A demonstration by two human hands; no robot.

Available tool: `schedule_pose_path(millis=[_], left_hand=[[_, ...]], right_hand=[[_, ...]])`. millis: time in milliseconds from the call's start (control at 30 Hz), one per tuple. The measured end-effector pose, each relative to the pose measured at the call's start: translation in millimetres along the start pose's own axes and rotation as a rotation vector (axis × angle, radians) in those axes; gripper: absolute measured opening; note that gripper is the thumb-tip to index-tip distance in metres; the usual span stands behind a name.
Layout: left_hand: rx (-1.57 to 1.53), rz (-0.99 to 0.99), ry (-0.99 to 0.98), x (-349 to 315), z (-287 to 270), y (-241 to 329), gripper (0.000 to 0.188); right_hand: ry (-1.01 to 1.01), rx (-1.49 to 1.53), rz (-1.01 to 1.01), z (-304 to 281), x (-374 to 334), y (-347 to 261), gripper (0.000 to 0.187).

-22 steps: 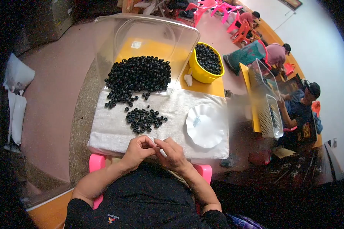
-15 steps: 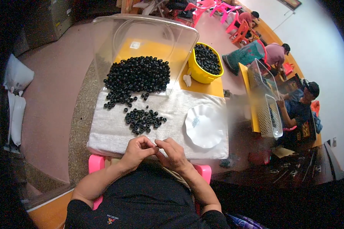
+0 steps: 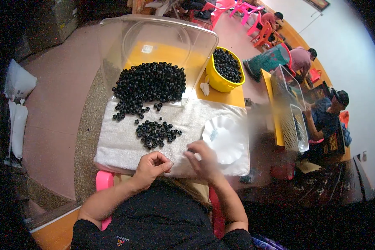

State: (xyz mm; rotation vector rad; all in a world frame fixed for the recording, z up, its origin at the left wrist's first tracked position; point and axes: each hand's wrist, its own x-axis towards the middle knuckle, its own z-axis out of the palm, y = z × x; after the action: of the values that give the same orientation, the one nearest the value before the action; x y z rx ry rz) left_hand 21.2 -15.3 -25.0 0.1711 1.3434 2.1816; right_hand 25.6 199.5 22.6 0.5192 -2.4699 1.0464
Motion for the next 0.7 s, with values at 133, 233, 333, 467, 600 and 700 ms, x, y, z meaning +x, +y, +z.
schedule_pose_path(millis=[133, 233, 333, 467, 600, 700], left_hand=[[0.038, 0.034, 0.006, 0, -1, -3, 0.011], [0.071, 0.04, 0.002, 2, -2, -2, 0.011], [0.093, 0.063, -0.006, 2, -1, 0, 0.012], [0.153, 0.067, 0.017, 1, -1, 0, 0.011], [0.178, 0.062, 0.013, -1, -1, 4, 0.012], [0.19, 0.033, -0.004, -2, -2, 1, 0.012]], right_hand=[[0.064, -0.096, 0.257, -23, 25, 23, 0.016], [0.142, -0.338, 0.093, -40, 49, 55, 0.016], [0.227, -0.339, 0.124, -66, 82, 100, 0.019], [0.369, -0.283, 0.099, -81, 133, 126, 0.023], [0.459, -0.295, 0.018, -85, 173, 141, 0.026], [0.49, -0.158, 0.018, -89, 200, 164, 0.03]])
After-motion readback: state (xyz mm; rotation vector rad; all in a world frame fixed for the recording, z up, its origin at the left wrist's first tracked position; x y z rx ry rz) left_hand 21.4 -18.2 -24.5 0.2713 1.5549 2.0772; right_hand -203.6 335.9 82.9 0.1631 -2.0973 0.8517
